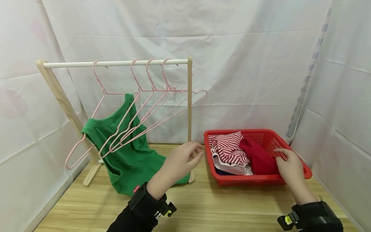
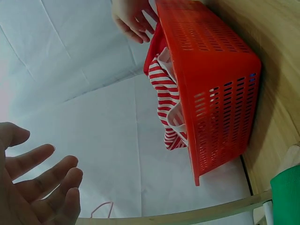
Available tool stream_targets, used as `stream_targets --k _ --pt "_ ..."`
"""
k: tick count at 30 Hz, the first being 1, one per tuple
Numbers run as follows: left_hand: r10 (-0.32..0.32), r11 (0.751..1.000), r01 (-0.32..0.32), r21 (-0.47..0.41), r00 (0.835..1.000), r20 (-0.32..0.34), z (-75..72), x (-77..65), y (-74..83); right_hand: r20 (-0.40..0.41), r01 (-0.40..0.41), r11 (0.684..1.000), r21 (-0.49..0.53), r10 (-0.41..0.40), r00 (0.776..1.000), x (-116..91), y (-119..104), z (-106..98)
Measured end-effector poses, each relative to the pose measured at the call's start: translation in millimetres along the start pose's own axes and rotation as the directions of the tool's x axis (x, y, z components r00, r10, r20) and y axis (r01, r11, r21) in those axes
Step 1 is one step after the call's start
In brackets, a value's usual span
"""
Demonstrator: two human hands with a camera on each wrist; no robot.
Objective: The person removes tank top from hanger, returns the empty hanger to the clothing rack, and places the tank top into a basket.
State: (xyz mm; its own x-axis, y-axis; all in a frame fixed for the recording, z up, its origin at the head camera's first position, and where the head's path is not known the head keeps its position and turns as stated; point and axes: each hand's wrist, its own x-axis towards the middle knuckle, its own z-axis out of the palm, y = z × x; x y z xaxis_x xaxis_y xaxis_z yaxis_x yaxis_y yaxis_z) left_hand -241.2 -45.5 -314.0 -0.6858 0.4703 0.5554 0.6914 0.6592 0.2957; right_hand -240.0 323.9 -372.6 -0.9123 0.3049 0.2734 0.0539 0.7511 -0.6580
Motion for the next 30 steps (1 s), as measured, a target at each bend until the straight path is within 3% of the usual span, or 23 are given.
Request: stream_targets --k 6,14,24,30 --pt "-0.018 1.000 0.017 0.017 1.000 0.023 -0.7 -2.9 -2.7 0.042 0.138 0.988 -0.076 -0.135 0.990 -3 -10 8" --pt "0.008 0.997 -0.009 0.072 1.000 0.023 -7.4 -8.3 -2.5 0.099 0.358 0.926 -0.120 -0.348 0.932 -14 -41 18" --pt "0.104 0.984 -0.090 0.151 0.990 -0.091 -28.7 -21.9 0.6 0.112 0.479 0.868 -0.130 -0.467 0.877 -25 -105 40" --pt "0.112 0.987 -0.093 0.133 0.983 -0.145 -39.4 -36.0 -0.7 0.130 0.562 0.789 -0.248 -0.548 0.826 -29 -137 58"
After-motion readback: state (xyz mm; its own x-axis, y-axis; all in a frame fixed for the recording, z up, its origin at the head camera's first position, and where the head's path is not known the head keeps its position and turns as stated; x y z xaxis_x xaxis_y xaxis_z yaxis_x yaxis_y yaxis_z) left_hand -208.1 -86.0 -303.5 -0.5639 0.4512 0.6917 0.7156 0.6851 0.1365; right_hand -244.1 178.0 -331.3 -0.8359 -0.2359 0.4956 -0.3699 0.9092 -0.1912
